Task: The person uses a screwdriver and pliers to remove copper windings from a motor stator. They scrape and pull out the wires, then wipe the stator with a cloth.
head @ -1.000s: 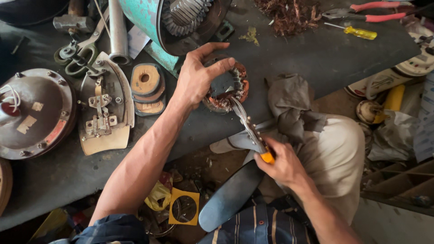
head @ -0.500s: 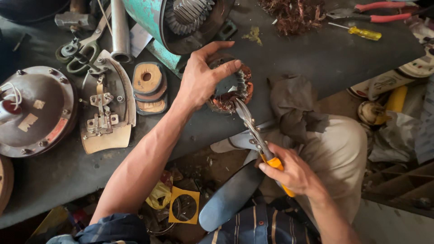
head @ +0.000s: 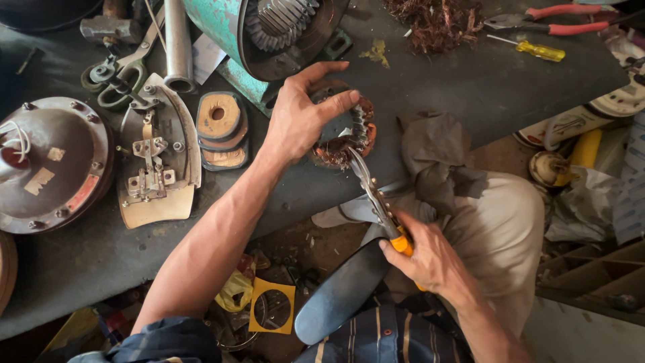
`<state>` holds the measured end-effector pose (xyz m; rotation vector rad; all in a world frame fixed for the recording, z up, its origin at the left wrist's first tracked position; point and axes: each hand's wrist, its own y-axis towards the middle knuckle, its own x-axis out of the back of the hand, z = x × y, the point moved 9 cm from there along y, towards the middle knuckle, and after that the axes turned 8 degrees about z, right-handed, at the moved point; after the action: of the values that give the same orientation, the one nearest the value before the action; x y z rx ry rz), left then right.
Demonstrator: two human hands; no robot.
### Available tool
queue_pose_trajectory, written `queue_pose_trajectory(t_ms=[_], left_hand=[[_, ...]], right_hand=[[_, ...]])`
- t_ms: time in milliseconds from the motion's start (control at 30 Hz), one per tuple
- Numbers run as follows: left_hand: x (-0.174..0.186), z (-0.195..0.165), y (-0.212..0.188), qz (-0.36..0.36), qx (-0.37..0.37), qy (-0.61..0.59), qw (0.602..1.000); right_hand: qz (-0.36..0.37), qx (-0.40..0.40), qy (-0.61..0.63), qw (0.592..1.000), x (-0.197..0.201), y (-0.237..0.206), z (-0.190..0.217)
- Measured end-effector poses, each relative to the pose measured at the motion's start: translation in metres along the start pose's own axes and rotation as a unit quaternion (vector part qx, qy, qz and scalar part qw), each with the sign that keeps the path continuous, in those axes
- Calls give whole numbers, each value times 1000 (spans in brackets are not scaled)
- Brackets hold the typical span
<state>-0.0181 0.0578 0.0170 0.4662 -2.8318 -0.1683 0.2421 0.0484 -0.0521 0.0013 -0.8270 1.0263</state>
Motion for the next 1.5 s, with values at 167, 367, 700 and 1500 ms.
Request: queue_pose_trajectory(t_ms=[167,367,700,1500], left_hand=[[0,7,2,10,15,-43,999],[2,13,4,-7,15,-37,999],[0,11,5,3,3,-39,999],[2,20,7,4,31,-67,997]], right_hand=[[-10,59,4,998,1,5,-8],[-100,95,-24,990,-3,22,-18],[-65,145,-70,985,0,11,-15],[-57,83,-19,995,-6,24,-25]])
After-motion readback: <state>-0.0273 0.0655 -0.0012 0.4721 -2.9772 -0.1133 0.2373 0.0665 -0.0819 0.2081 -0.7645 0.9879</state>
